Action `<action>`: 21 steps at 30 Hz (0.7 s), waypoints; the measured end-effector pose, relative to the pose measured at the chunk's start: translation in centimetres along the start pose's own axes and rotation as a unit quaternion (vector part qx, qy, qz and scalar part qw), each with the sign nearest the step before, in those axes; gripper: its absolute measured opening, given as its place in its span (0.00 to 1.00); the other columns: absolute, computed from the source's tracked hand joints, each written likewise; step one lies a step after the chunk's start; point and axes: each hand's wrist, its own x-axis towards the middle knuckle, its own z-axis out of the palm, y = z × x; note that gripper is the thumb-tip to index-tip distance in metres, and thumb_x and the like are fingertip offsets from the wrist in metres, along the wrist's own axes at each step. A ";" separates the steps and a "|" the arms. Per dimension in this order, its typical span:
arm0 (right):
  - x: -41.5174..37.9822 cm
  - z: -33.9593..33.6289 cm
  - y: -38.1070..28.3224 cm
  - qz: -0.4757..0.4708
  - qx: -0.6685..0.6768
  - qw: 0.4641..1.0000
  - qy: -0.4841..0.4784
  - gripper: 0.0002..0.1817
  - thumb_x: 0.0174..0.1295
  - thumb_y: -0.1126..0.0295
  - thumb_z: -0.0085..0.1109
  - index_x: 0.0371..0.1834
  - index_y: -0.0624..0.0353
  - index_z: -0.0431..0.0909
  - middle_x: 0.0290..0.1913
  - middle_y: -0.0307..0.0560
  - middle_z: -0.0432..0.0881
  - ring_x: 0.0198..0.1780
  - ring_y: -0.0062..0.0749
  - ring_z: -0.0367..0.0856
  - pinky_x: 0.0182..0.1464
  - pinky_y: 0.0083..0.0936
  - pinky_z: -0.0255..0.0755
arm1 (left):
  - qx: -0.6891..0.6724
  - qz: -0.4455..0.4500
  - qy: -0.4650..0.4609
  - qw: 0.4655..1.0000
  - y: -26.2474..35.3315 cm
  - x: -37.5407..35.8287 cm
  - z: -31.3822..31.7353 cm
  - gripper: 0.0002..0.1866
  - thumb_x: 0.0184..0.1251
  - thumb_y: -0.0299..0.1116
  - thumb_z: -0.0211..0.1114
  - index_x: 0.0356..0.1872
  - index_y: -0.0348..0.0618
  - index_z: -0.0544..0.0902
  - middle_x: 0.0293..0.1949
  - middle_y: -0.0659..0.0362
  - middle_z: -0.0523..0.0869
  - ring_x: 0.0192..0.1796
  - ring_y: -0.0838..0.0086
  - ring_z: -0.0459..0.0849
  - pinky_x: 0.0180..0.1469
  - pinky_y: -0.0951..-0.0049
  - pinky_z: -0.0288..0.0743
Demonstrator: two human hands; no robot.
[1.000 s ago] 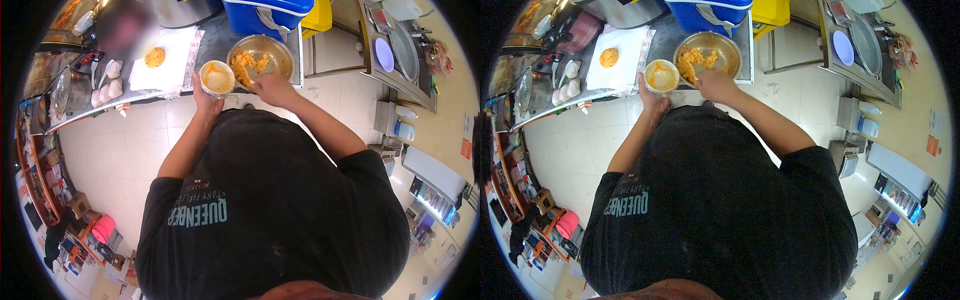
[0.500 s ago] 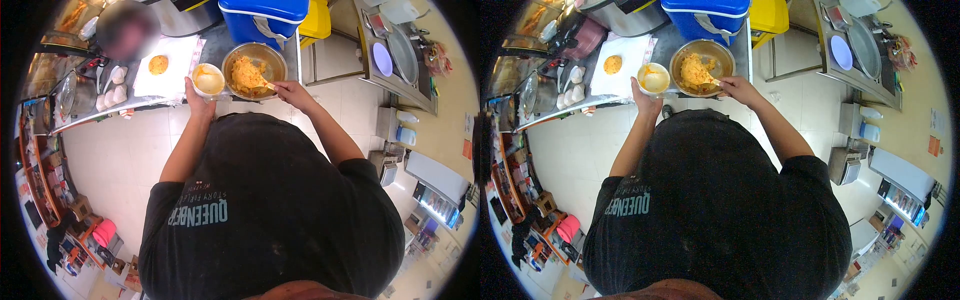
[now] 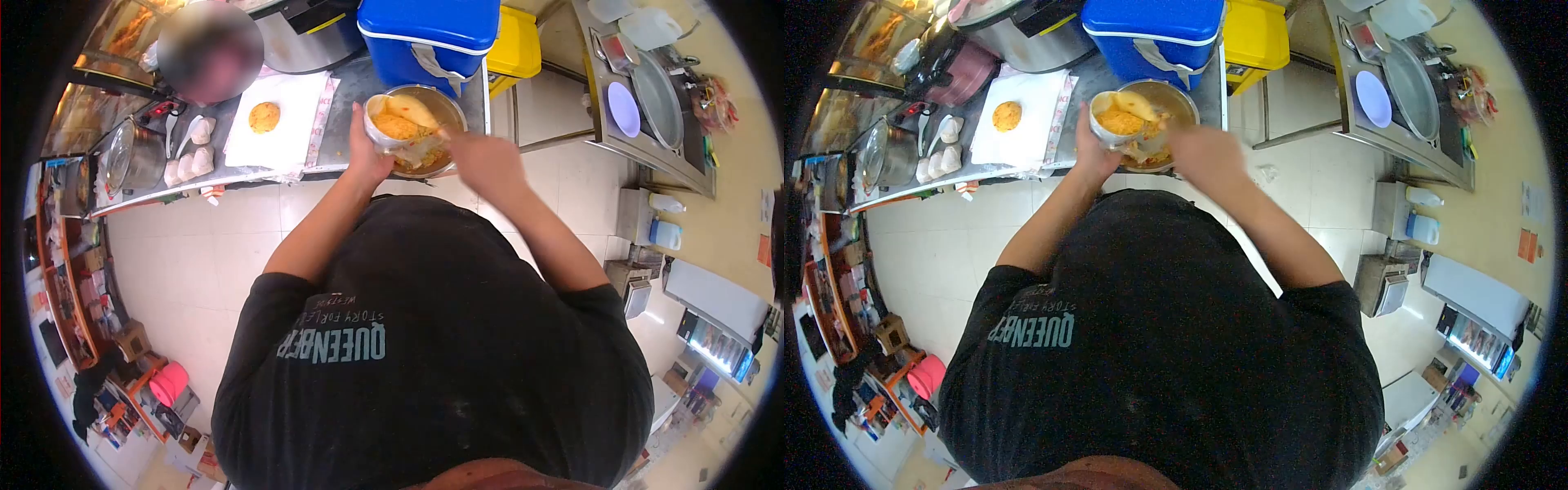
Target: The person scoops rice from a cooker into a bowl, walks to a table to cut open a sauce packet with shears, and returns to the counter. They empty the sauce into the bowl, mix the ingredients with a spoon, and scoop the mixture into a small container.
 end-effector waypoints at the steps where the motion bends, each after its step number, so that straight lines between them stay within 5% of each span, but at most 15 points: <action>1: 0.4 -0.8 0.8 0.055 0.013 0.998 -0.041 0.15 0.66 0.62 0.56 0.51 0.52 0.84 0.32 0.53 0.86 0.38 0.52 0.85 0.40 0.44 0.79 | -0.005 0.008 -0.002 1.000 0.3 0.0 -0.9 0.36 0.77 0.64 0.37 0.64 0.42 0.73 0.63 0.51 0.78 0.67 0.58 0.74 0.71 0.54 0.64; 2: 0.5 -2.1 1.6 0.079 0.088 0.993 -0.017 0.12 0.64 0.64 0.52 0.44 0.50 0.85 0.37 0.55 0.86 0.42 0.51 0.86 0.42 0.46 0.80 | -0.011 0.015 -0.003 1.000 0.5 -0.1 -1.9 0.36 0.77 0.64 0.35 0.65 0.43 0.72 0.63 0.51 0.79 0.67 0.57 0.74 0.71 0.53 0.63; 8: 4.9 4.0 4.7 0.133 -0.104 0.966 -0.195 0.15 0.67 0.60 0.53 0.48 0.52 0.86 0.43 0.55 0.87 0.44 0.52 0.86 0.48 0.46 0.79 | -0.021 0.158 0.073 0.985 2.2 -1.8 -7.9 0.35 0.78 0.62 0.36 0.67 0.42 0.69 0.63 0.51 0.77 0.67 0.58 0.74 0.70 0.54 0.66; 10: 6.7 7.2 4.3 0.102 -0.068 0.978 -0.169 0.15 0.65 0.61 0.54 0.44 0.60 0.84 0.43 0.58 0.87 0.44 0.52 0.86 0.47 0.46 0.80 | -0.024 0.168 0.095 0.981 1.9 -2.1 -9.2 0.34 0.79 0.60 0.38 0.68 0.42 0.69 0.64 0.51 0.76 0.67 0.60 0.74 0.70 0.56 0.66; 15: 9.5 12.1 6.5 -0.063 -0.008 0.985 -0.158 0.15 0.67 0.61 0.55 0.47 0.56 0.84 0.43 0.56 0.86 0.46 0.51 0.86 0.47 0.44 0.79 | -0.020 0.159 0.108 0.981 0.8 -3.1 -8.1 0.33 0.80 0.60 0.35 0.66 0.43 0.68 0.62 0.52 0.77 0.65 0.59 0.76 0.67 0.55 0.69; 21: 6.5 7.1 6.5 -0.277 -0.047 0.949 -0.144 0.18 0.69 0.68 0.52 0.58 0.41 0.83 0.42 0.53 0.81 0.47 0.49 0.82 0.49 0.42 0.77 | -0.019 0.171 0.081 0.982 1.0 -3.0 -9.2 0.33 0.80 0.60 0.34 0.67 0.42 0.68 0.61 0.52 0.77 0.65 0.59 0.76 0.67 0.54 0.70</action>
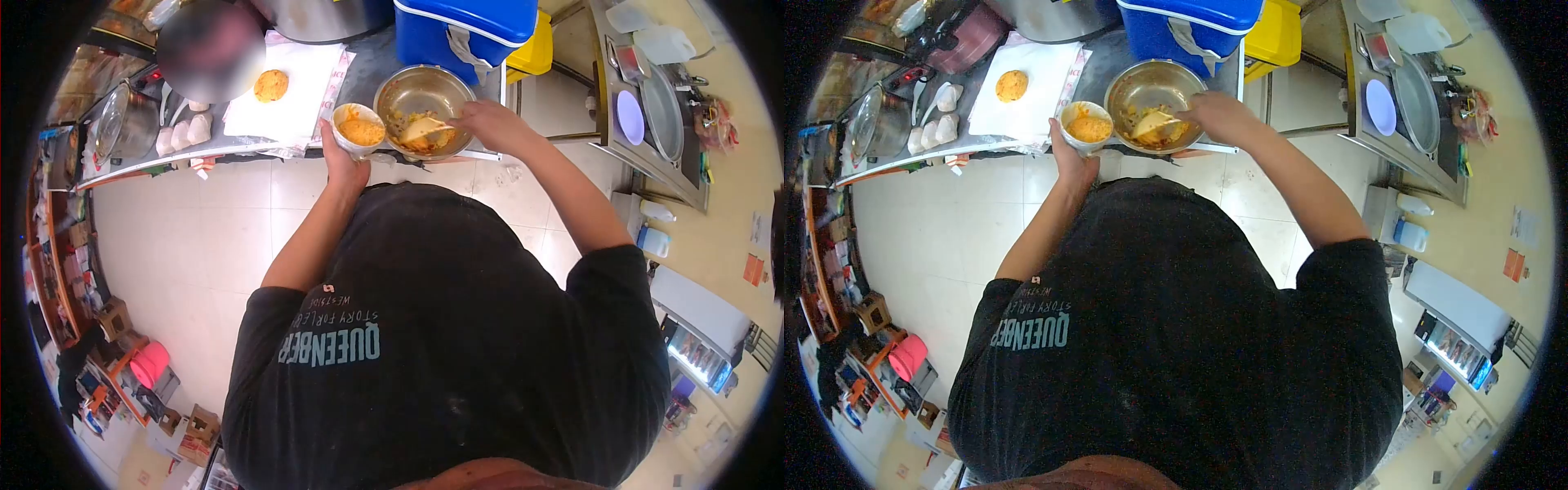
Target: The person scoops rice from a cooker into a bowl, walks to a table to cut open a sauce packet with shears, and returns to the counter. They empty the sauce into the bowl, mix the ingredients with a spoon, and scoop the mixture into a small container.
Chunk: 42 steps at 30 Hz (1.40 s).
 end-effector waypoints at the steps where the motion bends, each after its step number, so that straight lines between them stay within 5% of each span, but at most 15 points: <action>1: -1.2 -0.9 -0.1 -0.006 0.023 1.000 0.014 0.19 0.68 0.69 0.52 0.60 0.41 0.82 0.42 0.53 0.81 0.47 0.49 0.82 0.49 0.42 0.77 | -0.002 -0.007 0.006 1.000 0.0 0.0 -0.1 0.33 0.80 0.60 0.34 0.67 0.42 0.68 0.61 0.52 0.77 0.65 0.59 0.76 0.67 0.54 0.69; 8: 0.1 -4.5 -2.5 0.283 0.015 0.958 -0.048 0.18 0.66 0.73 0.52 0.57 0.48 0.82 0.43 0.53 0.82 0.49 0.47 0.83 0.49 0.41 0.78 | -0.012 -0.018 0.018 1.000 0.2 0.1 0.0 0.35 0.79 0.62 0.38 0.65 0.40 0.71 0.61 0.51 0.78 0.65 0.60 0.76 0.68 0.57 0.68; 11: -0.1 1.5 -2.2 0.167 0.004 0.986 0.016 0.17 0.65 0.72 0.52 0.56 0.49 0.82 0.45 0.51 0.82 0.50 0.45 0.84 0.50 0.41 0.79 | 0.001 -0.025 0.022 0.999 0.3 0.2 0.1 0.36 0.78 0.63 0.39 0.65 0.40 0.71 0.62 0.51 0.78 0.65 0.60 0.75 0.68 0.57 0.68; 14: -1.9 -0.1 -4.7 0.132 0.000 0.986 -0.104 0.19 0.64 0.71 0.53 0.58 0.47 0.81 0.46 0.50 0.82 0.50 0.44 0.84 0.49 0.41 0.80 | 0.000 -0.044 0.030 0.999 0.8 0.3 0.1 0.36 0.77 0.64 0.39 0.66 0.41 0.71 0.63 0.52 0.77 0.66 0.60 0.75 0.69 0.57 0.67; 20: 3.3 -0.3 -3.5 0.223 0.002 0.973 -0.049 0.22 0.60 0.75 0.57 0.59 0.46 0.81 0.47 0.50 0.82 0.50 0.43 0.84 0.49 0.40 0.80 | -0.001 -0.069 -0.008 0.998 0.7 1.1 -0.9 0.35 0.78 0.63 0.37 0.65 0.41 0.69 0.62 0.50 0.77 0.66 0.56 0.75 0.68 0.50 0.69; 24: 1.3 -2.8 -5.9 0.112 -0.037 0.985 -0.124 0.19 0.63 0.72 0.55 0.58 0.51 0.81 0.46 0.51 0.83 0.48 0.45 0.86 0.47 0.41 0.81 | 0.002 -0.081 -0.011 0.997 1.0 1.8 -1.2 0.36 0.78 0.63 0.37 0.66 0.41 0.69 0.62 0.50 0.76 0.66 0.57 0.75 0.69 0.51 0.68; 31: 2.4 -2.5 -5.8 0.319 -0.041 0.938 -0.127 0.12 0.63 0.73 0.53 0.44 0.62 0.84 0.43 0.55 0.86 0.47 0.48 0.87 0.47 0.42 0.82 | -0.002 -0.116 -0.007 0.993 1.5 2.9 -0.8 0.36 0.77 0.63 0.39 0.66 0.41 0.71 0.63 0.50 0.77 0.67 0.57 0.75 0.70 0.53 0.66; 35: 0.9 -4.1 -10.5 0.257 -0.006 0.947 -0.191 0.11 0.64 0.72 0.51 0.40 0.63 0.83 0.42 0.58 0.86 0.44 0.48 0.88 0.43 0.43 0.83 | -0.015 -0.161 -0.034 0.986 2.3 3.9 -1.1 0.36 0.77 0.64 0.40 0.66 0.42 0.71 0.63 0.52 0.77 0.67 0.60 0.75 0.70 0.56 0.66; 39: 3.5 -5.1 -9.3 0.372 -0.015 0.921 -0.117 0.12 0.66 0.71 0.49 0.41 0.63 0.83 0.43 0.58 0.86 0.47 0.47 0.87 0.47 0.41 0.82 | 0.001 -0.172 -0.030 0.985 2.8 4.2 -0.6 0.36 0.77 0.64 0.40 0.65 0.41 0.72 0.63 0.52 0.77 0.67 0.60 0.74 0.71 0.56 0.66; 42: 3.9 -2.8 -9.8 0.298 -0.032 0.944 -0.142 0.12 0.66 0.71 0.49 0.41 0.63 0.83 0.44 0.58 0.85 0.47 0.47 0.87 0.48 0.41 0.82 | 0.001 -0.189 -0.047 0.981 2.9 5.1 -0.9 0.36 0.77 0.64 0.39 0.65 0.41 0.72 0.63 0.52 0.77 0.67 0.60 0.75 0.70 0.56 0.66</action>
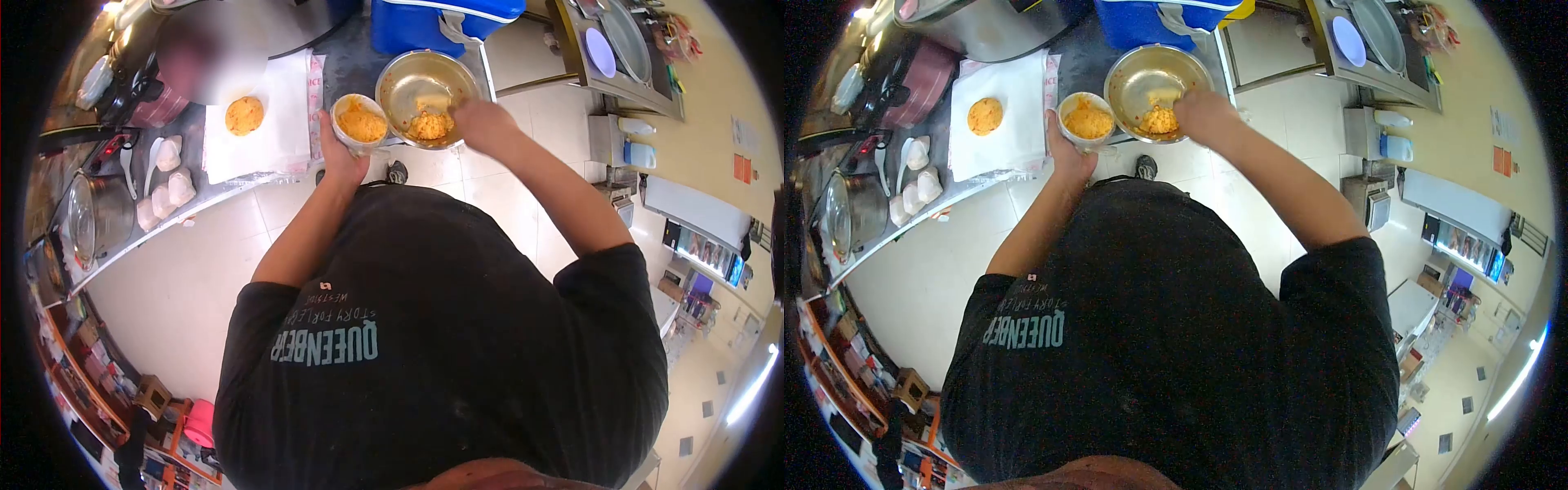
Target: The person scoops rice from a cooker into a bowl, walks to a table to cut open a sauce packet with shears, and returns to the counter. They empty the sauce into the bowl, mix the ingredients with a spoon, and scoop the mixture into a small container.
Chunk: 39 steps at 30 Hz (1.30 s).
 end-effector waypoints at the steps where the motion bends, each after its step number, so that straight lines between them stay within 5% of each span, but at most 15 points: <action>1: -1.3 -1.2 -1.2 0.005 0.008 0.999 -0.033 0.12 0.65 0.70 0.51 0.42 0.62 0.83 0.45 0.56 0.85 0.48 0.46 0.87 0.48 0.41 0.82 | 0.000 -0.007 -0.006 1.000 0.2 0.2 -0.2 0.36 0.77 0.64 0.39 0.65 0.41 0.72 0.64 0.52 0.77 0.67 0.60 0.75 0.70 0.57 0.66; 5: -1.7 -4.6 -0.9 0.077 -0.010 0.995 -0.065 0.12 0.64 0.70 0.53 0.44 0.60 0.84 0.47 0.54 0.86 0.49 0.45 0.87 0.46 0.42 0.82 | -0.006 -0.035 -0.013 0.999 0.2 0.7 -0.6 0.36 0.77 0.64 0.40 0.64 0.41 0.73 0.63 0.52 0.77 0.67 0.61 0.75 0.70 0.57 0.67; 8: 0.8 -4.5 1.2 0.127 -0.046 0.991 -0.017 0.10 0.58 0.74 0.53 0.38 0.61 0.84 0.38 0.58 0.86 0.44 0.49 0.87 0.45 0.42 0.82 | -0.003 -0.039 -0.014 0.999 0.3 0.7 -0.7 0.37 0.76 0.65 0.41 0.64 0.41 0.73 0.63 0.52 0.78 0.67 0.61 0.75 0.70 0.57 0.66; 11: 2.5 -3.4 1.6 0.111 -0.056 0.989 -0.084 0.14 0.61 0.69 0.55 0.46 0.60 0.84 0.47 0.55 0.87 0.47 0.44 0.88 0.48 0.40 0.82 | 0.004 -0.053 -0.022 0.998 0.3 0.6 -0.7 0.37 0.75 0.65 0.43 0.64 0.40 0.73 0.63 0.53 0.78 0.66 0.61 0.75 0.71 0.57 0.66; 14: 3.2 -2.0 4.1 0.069 0.030 0.994 -0.084 0.12 0.57 0.67 0.55 0.34 0.62 0.86 0.36 0.57 0.87 0.42 0.47 0.87 0.41 0.40 0.80 | -0.018 -0.081 -0.059 0.995 -0.4 0.8 -1.4 0.37 0.75 0.65 0.44 0.64 0.40 0.73 0.63 0.53 0.78 0.66 0.61 0.76 0.71 0.57 0.66; 17: 3.5 -1.2 6.0 -0.029 0.095 0.980 -0.174 0.14 0.57 0.65 0.57 0.37 0.62 0.87 0.33 0.57 0.87 0.36 0.45 0.85 0.38 0.39 0.77 | 0.007 -0.091 -0.046 0.995 -0.7 0.3 -0.5 0.37 0.76 0.65 0.41 0.64 0.40 0.72 0.62 0.51 0.78 0.65 0.57 0.77 0.70 0.53 0.68; 20: 2.5 0.9 5.6 0.195 0.308 0.910 -0.199 0.15 0.57 0.63 0.58 0.39 0.61 0.87 0.31 0.56 0.86 0.33 0.47 0.82 0.38 0.39 0.75 | 0.020 -0.087 -0.035 0.995 -0.8 0.1 -0.1 0.37 0.76 0.64 0.42 0.64 0.39 0.73 0.62 0.50 0.78 0.66 0.58 0.77 0.70 0.52 0.68; 24: 1.2 4.2 3.4 0.052 0.281 0.957 0.048 0.14 0.58 0.62 0.59 0.38 0.60 0.88 0.31 0.58 0.85 0.35 0.51 0.85 0.40 0.41 0.78 | 0.018 -0.088 -0.027 0.996 -0.9 -0.2 0.6 0.36 0.76 0.64 0.42 0.64 0.40 0.73 0.62 0.50 0.78 0.66 0.58 0.77 0.69 0.53 0.69; 25: 1.4 3.6 2.0 0.076 0.242 0.967 0.038 0.13 0.59 0.64 0.57 0.37 0.57 0.88 0.39 0.58 0.88 0.41 0.46 0.88 0.47 0.48 0.78 | 0.021 -0.085 -0.026 0.996 -1.1 -0.1 0.6 0.36 0.76 0.64 0.42 0.64 0.40 0.73 0.62 0.50 0.78 0.66 0.58 0.77 0.69 0.53 0.69; 28: 1.3 0.1 -3.5 0.109 0.091 0.988 0.056 0.12 0.57 0.66 0.60 0.36 0.63 0.85 0.36 0.59 0.86 0.42 0.52 0.87 0.45 0.42 0.80 | 0.037 -0.081 -0.040 0.995 -1.4 -0.1 0.8 0.37 0.76 0.64 0.42 0.64 0.40 0.73 0.63 0.50 0.78 0.65 0.58 0.77 0.69 0.53 0.69; 33: 2.0 -3.2 -8.7 0.058 0.121 0.991 0.001 0.09 0.56 0.72 0.60 0.38 0.62 0.85 0.41 0.58 0.87 0.45 0.50 0.87 0.46 0.41 0.82 | 0.017 -0.099 -0.074 0.992 -1.8 0.7 0.1 0.35 0.75 0.64 0.45 0.62 0.42 0.75 0.61 0.54 0.80 0.64 0.60 0.78 0.69 0.56 0.68; 39: 1.3 -2.3 -5.7 0.069 0.192 0.979 0.029 0.11 0.62 0.69 0.57 0.40 0.64 0.85 0.43 0.59 0.86 0.47 0.53 0.86 0.50 0.42 0.80 | 0.018 -0.074 -0.059 0.995 -1.5 1.0 -0.8 0.36 0.75 0.65 0.44 0.62 0.41 0.74 0.62 0.52 0.79 0.65 0.60 0.77 0.69 0.56 0.68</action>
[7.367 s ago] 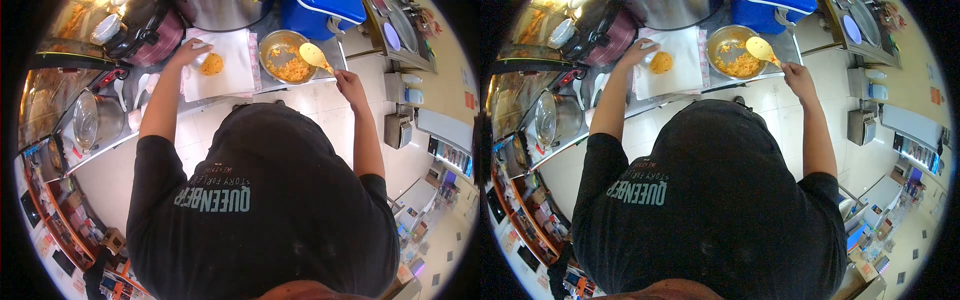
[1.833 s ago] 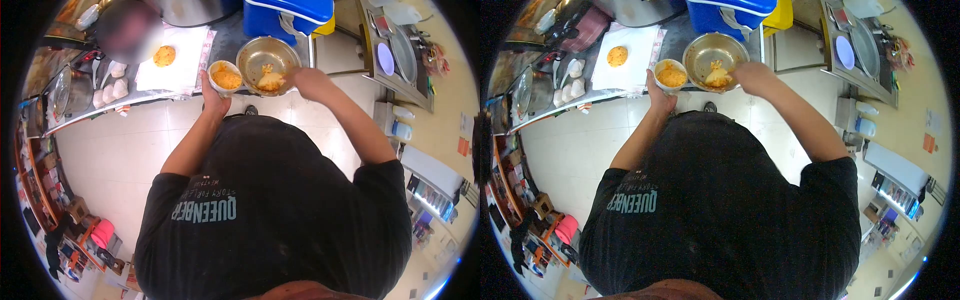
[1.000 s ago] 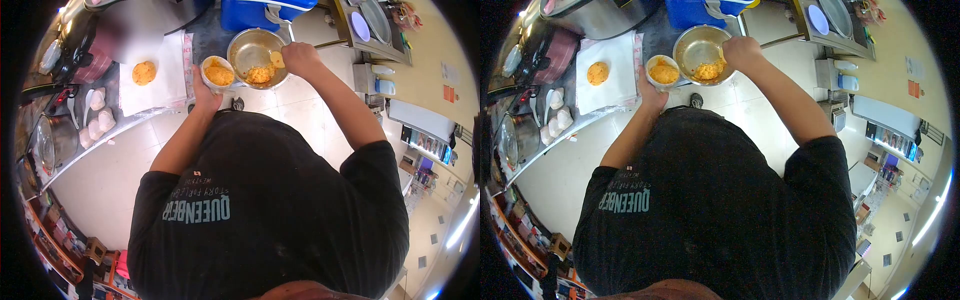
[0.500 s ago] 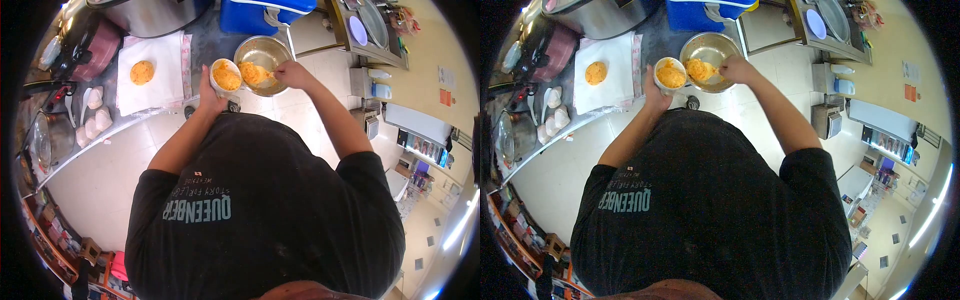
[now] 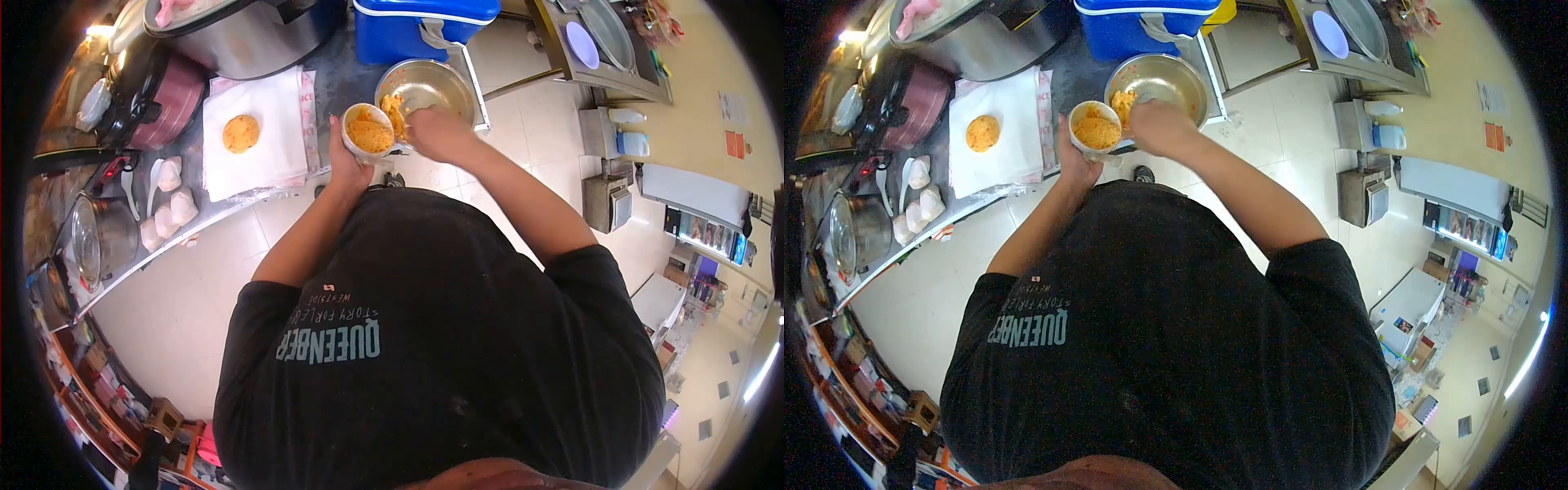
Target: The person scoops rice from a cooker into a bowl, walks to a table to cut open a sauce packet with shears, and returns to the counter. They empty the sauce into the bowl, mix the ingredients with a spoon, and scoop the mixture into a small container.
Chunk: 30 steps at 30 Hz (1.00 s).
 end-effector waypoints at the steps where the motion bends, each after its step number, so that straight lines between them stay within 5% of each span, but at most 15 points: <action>1: -0.3 -0.4 1.2 0.003 0.049 0.999 0.010 0.12 0.62 0.69 0.57 0.41 0.64 0.85 0.43 0.60 0.86 0.46 0.54 0.86 0.50 0.42 0.79 | -0.001 0.007 -0.001 1.000 0.3 -0.1 0.1 0.36 0.75 0.65 0.44 0.63 0.41 0.74 0.62 0.52 0.79 0.65 0.60 0.76 0.69 0.56 0.68; 5: -2.1 0.5 6.1 -0.037 0.206 0.975 0.079 0.15 0.64 0.66 0.57 0.49 0.61 0.85 0.43 0.60 0.86 0.45 0.52 0.86 0.50 0.41 0.77 | 0.002 0.041 0.000 0.999 1.3 -0.6 0.0 0.37 0.75 0.65 0.43 0.64 0.40 0.73 0.62 0.50 0.78 0.65 0.58 0.76 0.69 0.55 0.68; 9: -2.4 4.5 8.8 -0.002 0.363 0.928 0.085 0.17 0.69 0.63 0.57 0.54 0.61 0.84 0.34 0.51 0.87 0.36 0.33 0.84 0.42 0.30 0.76 | -0.014 0.040 0.038 0.998 2.5 -1.3 0.7 0.36 0.77 0.63 0.42 0.64 0.40 0.73 0.62 0.50 0.78 0.65 0.58 0.76 0.69 0.54 0.68; 12: -2.7 5.0 9.1 0.071 0.488 0.870 -0.001 0.17 0.71 0.63 0.57 0.55 0.61 0.83 0.27 0.38 0.80 0.31 0.19 0.74 0.36 0.21 0.70 | -0.001 0.068 0.026 0.997 2.9 -1.1 0.2 0.34 0.79 0.61 0.41 0.64 0.40 0.73 0.62 0.51 0.79 0.65 0.59 0.77 0.69 0.56 0.69; 15: -3.8 5.3 9.3 0.031 0.544 0.838 0.026 0.17 0.72 0.63 0.57 0.56 0.61 0.83 0.25 0.32 0.74 0.28 0.15 0.67 0.31 0.17 0.64 | 0.038 0.128 0.028 0.991 3.7 -1.5 0.5 0.32 0.80 0.59 0.40 0.63 0.40 0.73 0.62 0.51 0.79 0.65 0.60 0.77 0.68 0.58 0.69; 18: -5.2 3.8 8.4 0.012 0.559 0.825 0.077 0.17 0.71 0.64 0.57 0.56 0.61 0.83 0.26 0.38 0.79 0.27 0.21 0.74 0.31 0.21 0.69 | 0.091 0.159 0.008 0.983 4.4 -1.4 1.4 0.32 0.80 0.59 0.41 0.64 0.40 0.73 0.62 0.52 0.78 0.65 0.61 0.76 0.68 0.59 0.68; 21: -5.8 1.0 5.0 -0.155 0.244 0.896 0.336 0.17 0.70 0.66 0.59 0.58 0.59 0.82 0.29 0.42 0.84 0.26 0.27 0.79 0.31 0.24 0.74 | 0.086 0.109 -0.025 0.990 3.0 -1.0 4.5 0.33 0.79 0.60 0.41 0.64 0.40 0.72 0.63 0.53 0.77 0.66 0.62 0.75 0.69 0.59 0.67; 22: -6.5 -0.2 3.1 -0.137 0.101 0.916 0.364 0.17 0.65 0.70 0.59 0.57 0.57 0.82 0.33 0.49 0.84 0.30 0.39 0.84 0.36 0.34 0.79 | 0.061 0.077 -0.027 0.995 2.6 -1.5 6.3 0.33 0.79 0.60 0.41 0.64 0.40 0.72 0.63 0.53 0.77 0.66 0.62 0.75 0.70 0.60 0.66; 28: -7.6 -2.0 -2.5 -0.129 -0.132 0.942 0.281 0.21 0.59 0.71 0.55 0.57 0.59 0.80 0.33 0.46 0.82 0.34 0.40 0.84 0.37 0.35 0.80 | 0.009 0.043 -0.038 0.998 1.4 -0.4 9.5 0.37 0.77 0.65 0.38 0.65 0.41 0.72 0.66 0.53 0.76 0.69 0.62 0.72 0.72 0.60 0.62; 30: -7.5 -4.0 -1.2 -0.115 -0.073 0.962 0.236 0.22 0.59 0.71 0.56 0.59 0.59 0.79 0.40 0.48 0.84 0.39 0.41 0.85 0.39 0.33 0.81 | -0.003 0.021 -0.008 1.000 1.7 -0.3 9.3 0.37 0.76 0.66 0.38 0.65 0.43 0.72 0.66 0.53 0.75 0.69 0.61 0.72 0.73 0.59 0.62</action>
